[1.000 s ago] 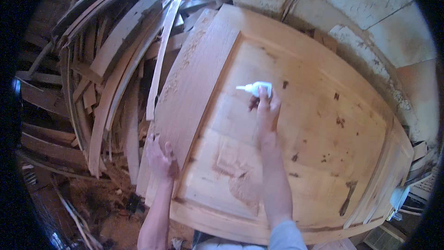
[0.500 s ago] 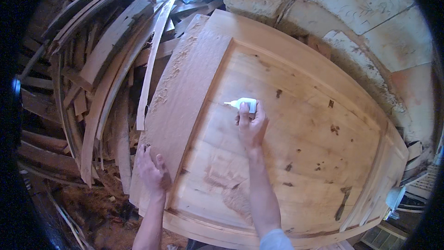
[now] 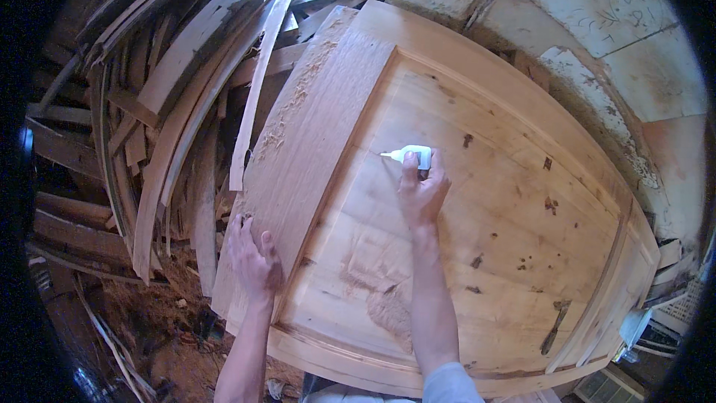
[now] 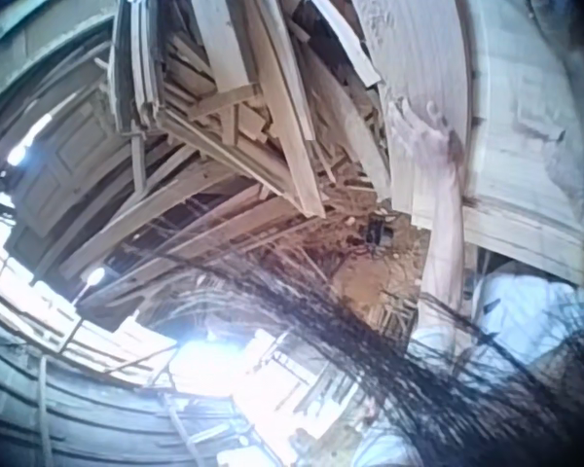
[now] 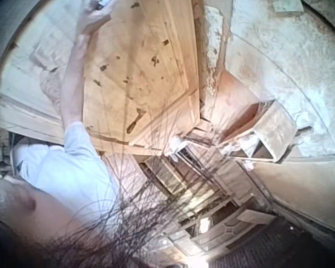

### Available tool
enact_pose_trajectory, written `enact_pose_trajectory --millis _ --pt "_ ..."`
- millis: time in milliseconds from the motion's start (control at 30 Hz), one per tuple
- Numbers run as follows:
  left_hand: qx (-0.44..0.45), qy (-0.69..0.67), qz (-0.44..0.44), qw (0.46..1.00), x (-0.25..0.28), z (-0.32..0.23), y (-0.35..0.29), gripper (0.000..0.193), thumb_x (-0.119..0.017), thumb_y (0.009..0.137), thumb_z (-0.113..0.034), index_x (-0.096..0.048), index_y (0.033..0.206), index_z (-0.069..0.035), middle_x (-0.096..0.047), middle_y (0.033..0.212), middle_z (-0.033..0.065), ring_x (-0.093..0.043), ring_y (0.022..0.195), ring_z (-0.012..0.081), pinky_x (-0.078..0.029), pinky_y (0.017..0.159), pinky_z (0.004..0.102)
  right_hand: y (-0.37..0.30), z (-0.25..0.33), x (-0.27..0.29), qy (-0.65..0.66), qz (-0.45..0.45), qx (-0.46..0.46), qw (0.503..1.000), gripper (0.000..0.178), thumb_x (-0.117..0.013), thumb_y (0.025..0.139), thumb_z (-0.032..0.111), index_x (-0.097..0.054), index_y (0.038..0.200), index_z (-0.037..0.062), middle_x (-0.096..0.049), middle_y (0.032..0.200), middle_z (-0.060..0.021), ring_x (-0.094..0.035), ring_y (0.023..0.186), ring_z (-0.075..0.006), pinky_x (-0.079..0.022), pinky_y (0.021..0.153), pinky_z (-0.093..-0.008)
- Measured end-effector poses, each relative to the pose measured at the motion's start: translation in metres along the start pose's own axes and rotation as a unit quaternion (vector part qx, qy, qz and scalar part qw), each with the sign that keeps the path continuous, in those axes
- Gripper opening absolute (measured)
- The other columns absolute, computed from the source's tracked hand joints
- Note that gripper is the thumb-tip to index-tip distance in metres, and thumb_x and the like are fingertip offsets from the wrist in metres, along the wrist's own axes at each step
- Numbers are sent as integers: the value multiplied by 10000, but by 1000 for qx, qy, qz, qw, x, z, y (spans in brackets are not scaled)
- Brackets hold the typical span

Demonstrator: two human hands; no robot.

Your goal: The person applies glue from a bottle onto the grooves and surface of a wooden door panel, spreading it with a small brush and a piece of paper.

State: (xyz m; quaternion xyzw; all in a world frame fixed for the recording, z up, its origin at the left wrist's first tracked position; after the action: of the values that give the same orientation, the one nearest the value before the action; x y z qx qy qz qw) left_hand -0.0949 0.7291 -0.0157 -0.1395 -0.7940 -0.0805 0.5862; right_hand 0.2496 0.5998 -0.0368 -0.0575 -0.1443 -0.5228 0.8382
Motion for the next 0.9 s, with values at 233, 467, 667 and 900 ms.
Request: enact_pose_trajectory --millis 233,467,667,900 --pt "5 -1 3 1000 0 1 0 605 -385 945 -501 -502 1263 1 -423 1394 211 -364 1322 357 -239 1108 493 0 -4 3 -22 -14 -5 1000 338 -591 910 369 -581 820 42 -528 568 -14 -513 495 -90 -391 470 -287" --pt "-1 0 -4 1000 -2 3 -1 607 -390 944 -504 -501 1264 0 -425 1389 209 -362 1322 353 -237 1107 496 -1 -6 3 -20 -18 8 1000 323 -596 912 354 -584 821 44 -538 583 -15 -507 515 -82 -388 473 -282" --pt "0 2 0 1000 -2 0 -1 609 -390 945 -505 -503 1266 -1 -415 1399 210 -353 1331 349 -229 1111 498 0 2 2 -36 -8 53 998 290 -567 950 327 -556 856 53 -524 579 15 -486 455 -39 -382 395 -221" --pt "16 7 3 1000 1 4 -1 610 -400 940 -501 -501 1275 -1 -408 1410 206 -346 1341 343 -226 1115 496 -2 -6 3 -52 -24 59 997 293 -562 954 325 -556 853 50 -518 567 23 -482 440 -41 -376 393 -219"
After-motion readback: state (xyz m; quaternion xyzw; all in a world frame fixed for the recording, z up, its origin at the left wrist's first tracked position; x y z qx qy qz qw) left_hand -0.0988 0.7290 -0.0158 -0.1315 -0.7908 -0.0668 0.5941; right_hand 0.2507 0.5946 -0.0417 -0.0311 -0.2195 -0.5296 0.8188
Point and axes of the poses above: each hand's wrist, its own y-axis towards the middle knuckle, its own x-axis out of the back of the hand, z = x × y, the point moved 10 cm from there along y, towards the middle knuckle
